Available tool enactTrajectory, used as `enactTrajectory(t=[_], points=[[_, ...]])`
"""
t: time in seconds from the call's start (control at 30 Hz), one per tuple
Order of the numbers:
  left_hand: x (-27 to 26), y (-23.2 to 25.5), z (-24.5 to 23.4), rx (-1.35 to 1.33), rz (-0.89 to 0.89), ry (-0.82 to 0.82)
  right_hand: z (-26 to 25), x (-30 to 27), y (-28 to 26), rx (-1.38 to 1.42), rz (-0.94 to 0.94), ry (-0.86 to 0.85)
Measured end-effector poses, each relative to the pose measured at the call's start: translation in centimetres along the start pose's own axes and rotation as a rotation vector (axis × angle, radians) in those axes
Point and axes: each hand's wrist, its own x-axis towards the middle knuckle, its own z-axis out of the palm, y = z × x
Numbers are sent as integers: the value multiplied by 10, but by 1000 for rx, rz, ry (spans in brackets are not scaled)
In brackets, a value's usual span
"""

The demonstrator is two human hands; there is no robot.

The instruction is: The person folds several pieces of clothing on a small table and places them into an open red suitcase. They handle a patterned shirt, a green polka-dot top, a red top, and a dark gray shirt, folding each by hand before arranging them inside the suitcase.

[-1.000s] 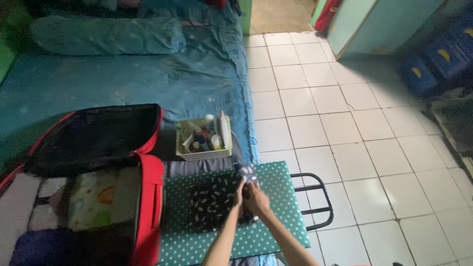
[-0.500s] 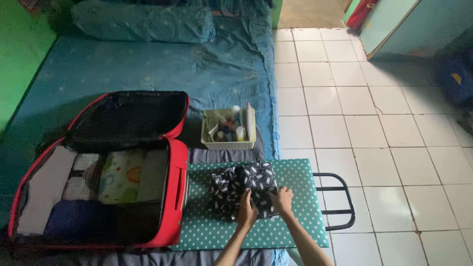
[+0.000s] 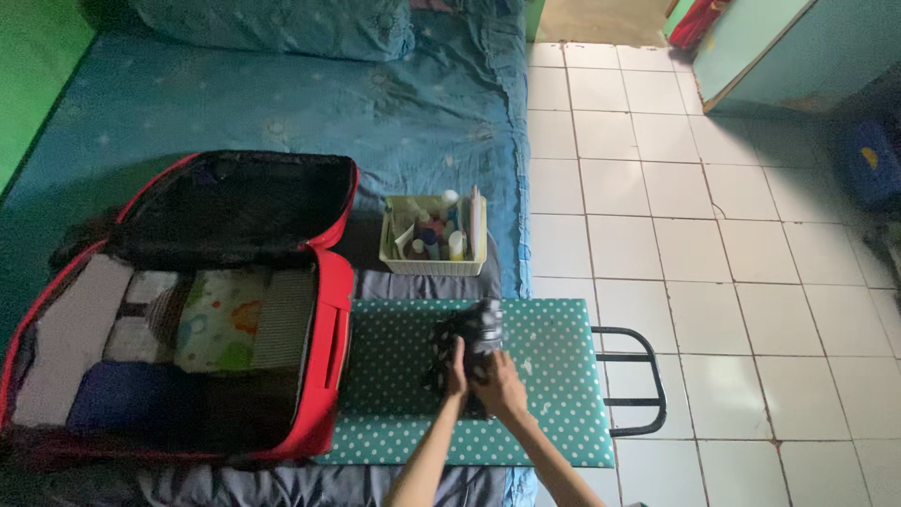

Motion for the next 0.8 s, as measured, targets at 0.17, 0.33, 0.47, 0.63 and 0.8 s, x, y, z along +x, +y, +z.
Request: enactTrajectory(t=[0.17,0.33,0.47,0.63,0.8], points=[[-4,31,-60,1000,-104,257,30,7,-4,400,-98,-60],[-22,23,-70,1194,343,445,26,29,10,-81,197,105],[-19,26,-68,1009,507,369,10,45,7,327,399,-387],[-23,62,-81,539,-19,50,-7,49,9,235,-505,-559],[-22,137,-91,373,165,-56,-16,102,-51,1162,396,-884]])
